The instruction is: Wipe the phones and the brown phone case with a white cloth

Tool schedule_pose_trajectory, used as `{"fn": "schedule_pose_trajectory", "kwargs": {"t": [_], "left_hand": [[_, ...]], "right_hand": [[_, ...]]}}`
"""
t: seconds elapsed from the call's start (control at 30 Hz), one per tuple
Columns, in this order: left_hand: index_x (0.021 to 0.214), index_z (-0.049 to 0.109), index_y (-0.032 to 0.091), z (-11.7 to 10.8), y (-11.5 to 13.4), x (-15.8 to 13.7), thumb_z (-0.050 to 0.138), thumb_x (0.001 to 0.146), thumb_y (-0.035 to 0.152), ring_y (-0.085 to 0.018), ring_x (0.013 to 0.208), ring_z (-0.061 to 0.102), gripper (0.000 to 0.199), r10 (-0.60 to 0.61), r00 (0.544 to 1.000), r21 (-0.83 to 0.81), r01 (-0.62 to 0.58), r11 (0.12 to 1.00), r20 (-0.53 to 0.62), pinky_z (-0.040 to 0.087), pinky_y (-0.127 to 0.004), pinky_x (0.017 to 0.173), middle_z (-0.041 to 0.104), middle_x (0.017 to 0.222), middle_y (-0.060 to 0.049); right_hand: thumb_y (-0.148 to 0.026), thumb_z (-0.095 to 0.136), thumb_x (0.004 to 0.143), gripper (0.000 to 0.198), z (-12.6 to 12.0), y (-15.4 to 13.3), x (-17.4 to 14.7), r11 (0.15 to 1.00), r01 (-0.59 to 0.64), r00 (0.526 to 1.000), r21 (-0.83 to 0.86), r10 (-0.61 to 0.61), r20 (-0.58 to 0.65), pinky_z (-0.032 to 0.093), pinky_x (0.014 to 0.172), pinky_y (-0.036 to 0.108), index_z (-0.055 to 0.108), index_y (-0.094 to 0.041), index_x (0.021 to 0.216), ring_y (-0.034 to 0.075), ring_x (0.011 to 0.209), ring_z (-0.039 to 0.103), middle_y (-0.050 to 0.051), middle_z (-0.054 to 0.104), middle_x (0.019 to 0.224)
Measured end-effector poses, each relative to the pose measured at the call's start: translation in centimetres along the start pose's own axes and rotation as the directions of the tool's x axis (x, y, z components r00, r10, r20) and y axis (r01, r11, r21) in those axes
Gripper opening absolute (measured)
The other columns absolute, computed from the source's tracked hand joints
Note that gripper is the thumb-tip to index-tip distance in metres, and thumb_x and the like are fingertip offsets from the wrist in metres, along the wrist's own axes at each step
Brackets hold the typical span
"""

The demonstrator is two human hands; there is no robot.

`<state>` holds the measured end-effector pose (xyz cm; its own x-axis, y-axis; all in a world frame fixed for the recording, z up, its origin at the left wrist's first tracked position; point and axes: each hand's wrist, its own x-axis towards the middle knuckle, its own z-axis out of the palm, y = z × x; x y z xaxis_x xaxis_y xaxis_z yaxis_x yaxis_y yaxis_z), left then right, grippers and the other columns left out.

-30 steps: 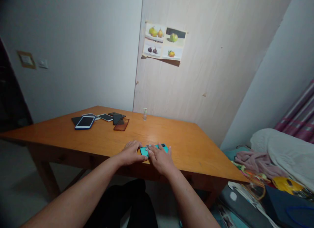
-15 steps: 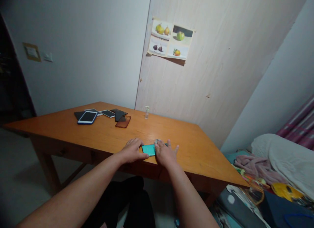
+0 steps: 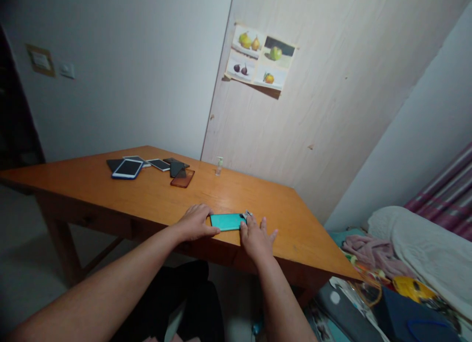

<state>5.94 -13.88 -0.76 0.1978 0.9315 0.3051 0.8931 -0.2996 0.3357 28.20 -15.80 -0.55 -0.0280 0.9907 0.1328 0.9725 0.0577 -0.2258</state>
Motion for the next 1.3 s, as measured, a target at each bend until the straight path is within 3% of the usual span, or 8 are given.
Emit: {"fn": "schedule_pose_trajectory", "kwargs": {"t": [0.2,0.43,0.63,0.87,1.03,1.1,1.2,1.3], "left_hand": [[0.095,0.064,0.022,0.3,0.0,0.0,0.067,0.068,0.066,-0.032,0.105,0.057,0.051,0.009,1.000,-0.016,-0.009,1.000,-0.016,0.043,-0.038,0.090,0.062,0.103,-0.009],[0.096,0.064,0.022,0.1,0.1,-0.1,0.069,0.066,0.066,-0.032,0.105,0.057,0.054,-0.002,1.000,-0.029,0.001,1.000,-0.010,0.044,-0.040,0.091,0.062,0.105,-0.009],[0.097,0.065,0.021,0.1,0.2,-0.1,0.068,0.068,0.065,-0.032,0.106,0.057,0.052,0.000,1.000,-0.025,0.000,1.000,-0.012,0.043,-0.040,0.093,0.063,0.105,-0.010],[0.099,0.064,0.021,0.0,0.3,-0.3,0.068,0.067,0.064,-0.032,0.106,0.058,0.053,0.003,1.000,-0.025,-0.003,1.000,-0.010,0.044,-0.040,0.092,0.062,0.106,-0.010],[0.100,0.064,0.021,-0.1,0.4,-0.4,0.068,0.067,0.063,-0.032,0.106,0.057,0.053,0.007,1.000,-0.039,-0.008,0.999,-0.021,0.043,-0.041,0.093,0.062,0.106,-0.010],[0.099,0.063,0.021,-0.1,0.4,-0.5,0.068,0.067,0.063,-0.032,0.105,0.057,0.053,0.005,1.000,-0.040,-0.006,0.999,-0.025,0.044,-0.041,0.092,0.062,0.106,-0.010],[0.098,0.064,0.021,-0.1,0.5,-0.5,0.069,0.066,0.063,-0.033,0.104,0.058,0.053,0.005,1.000,-0.042,-0.007,0.999,-0.029,0.044,-0.041,0.091,0.063,0.105,-0.010],[0.098,0.064,0.021,-0.1,0.4,-0.6,0.069,0.067,0.063,-0.033,0.105,0.057,0.052,0.007,0.999,-0.044,-0.008,0.999,-0.041,0.044,-0.042,0.092,0.063,0.106,-0.010]], "right_hand": [[-0.052,0.022,0.103,0.053,1.1,-1.5,-3.0,0.953,0.304,0.952,0.000,-0.304,0.022,0.002,0.114,0.071,0.034,-0.038,0.152,0.028,0.152,0.011,-0.004,0.031,0.160],[-0.049,0.025,0.103,0.054,0.6,0.4,-1.9,0.999,-0.023,0.999,-0.047,0.020,-0.050,0.009,0.109,0.078,0.037,-0.032,0.152,0.036,0.150,0.014,0.001,0.031,0.160],[-0.045,0.027,0.103,0.049,1.6,-1.9,-3.6,0.958,0.286,0.957,-0.023,-0.287,-0.038,0.002,0.114,0.070,0.042,-0.034,0.149,0.028,0.151,0.018,0.000,0.037,0.158],[-0.041,0.035,0.101,0.043,0.3,0.7,-0.9,1.000,-0.001,0.997,0.005,0.001,-0.080,0.011,0.111,0.074,0.055,-0.034,0.140,0.033,0.146,0.030,0.001,0.047,0.151],[-0.028,0.043,0.097,0.039,1.6,-0.3,-1.1,0.972,0.233,0.962,0.017,-0.228,-0.150,0.010,0.117,0.062,0.061,-0.033,0.131,0.026,0.139,0.043,0.001,0.057,0.143],[-0.029,0.045,0.095,0.035,1.8,-0.3,-1.0,0.960,0.269,0.950,0.073,-0.252,-0.184,0.018,0.117,0.055,0.067,-0.033,0.123,0.024,0.128,0.055,0.000,0.065,0.133],[-0.037,0.048,0.091,0.033,1.7,0.6,-0.1,0.938,0.190,0.965,0.289,-0.125,-0.230,0.043,0.102,0.044,0.073,-0.029,0.111,0.025,0.107,0.066,0.003,0.074,0.113],[-0.044,0.054,0.084,0.035,1.6,1.3,1.1,0.754,0.165,0.971,0.636,-0.012,-0.237,0.051,0.089,0.038,0.076,-0.022,0.101,0.026,0.098,0.068,0.006,0.076,0.101]]}}
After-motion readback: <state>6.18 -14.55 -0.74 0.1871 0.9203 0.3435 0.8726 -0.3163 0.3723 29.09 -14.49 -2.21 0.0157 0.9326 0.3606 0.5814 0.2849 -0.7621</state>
